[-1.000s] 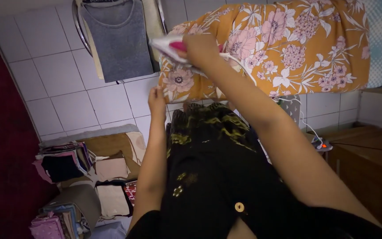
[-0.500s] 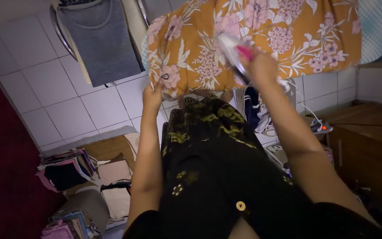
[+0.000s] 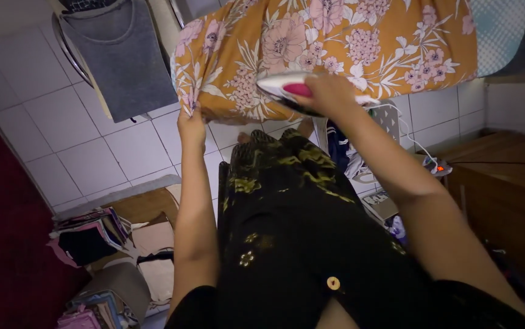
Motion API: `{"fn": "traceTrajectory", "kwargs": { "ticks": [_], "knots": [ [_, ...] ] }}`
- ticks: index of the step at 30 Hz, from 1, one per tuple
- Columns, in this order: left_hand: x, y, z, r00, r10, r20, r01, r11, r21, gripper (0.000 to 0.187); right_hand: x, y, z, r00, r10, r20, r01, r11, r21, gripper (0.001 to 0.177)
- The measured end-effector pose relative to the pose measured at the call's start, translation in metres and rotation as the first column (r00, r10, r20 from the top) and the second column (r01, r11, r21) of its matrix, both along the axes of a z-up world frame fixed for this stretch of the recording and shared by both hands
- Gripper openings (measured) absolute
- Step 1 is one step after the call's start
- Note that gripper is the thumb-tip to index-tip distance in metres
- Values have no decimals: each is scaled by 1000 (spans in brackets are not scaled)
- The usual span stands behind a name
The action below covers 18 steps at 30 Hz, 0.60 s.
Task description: The person irons a floral-patterned garment on an ironing board. They repeatedly smooth the fabric with their hands, reposition the garment, and use a steam iron to press different sections until the garment appears flat and wrinkle-free.
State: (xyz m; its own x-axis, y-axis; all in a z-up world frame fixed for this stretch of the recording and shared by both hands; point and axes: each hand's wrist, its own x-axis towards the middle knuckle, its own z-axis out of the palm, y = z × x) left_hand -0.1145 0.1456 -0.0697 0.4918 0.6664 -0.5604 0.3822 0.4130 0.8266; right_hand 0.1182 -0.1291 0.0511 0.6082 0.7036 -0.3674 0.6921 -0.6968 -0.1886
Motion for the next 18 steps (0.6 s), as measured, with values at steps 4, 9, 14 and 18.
{"fn": "traceTrajectory", "kwargs": {
  "ticks": [4,9,14,18],
  "knots": [
    [11,-13,-2,984,115,134,-125,990,68,36,-6,46,-2,975,212,-63,-209,977,49,51],
    [11,-27,13,994,113,-3,-111,977,183,36,-15,73,-11,997,59,-54,-42,958,283,49],
    [25,-49,23,992,-115,-56,118,992,54,42,-17,70,-16,966,-174,-189,192,978,80,62],
    [40,-69,10,952,-291,-98,306,923,233,41,-10,-12,-11,959,-240,-148,255,962,94,51]
  ]
}}
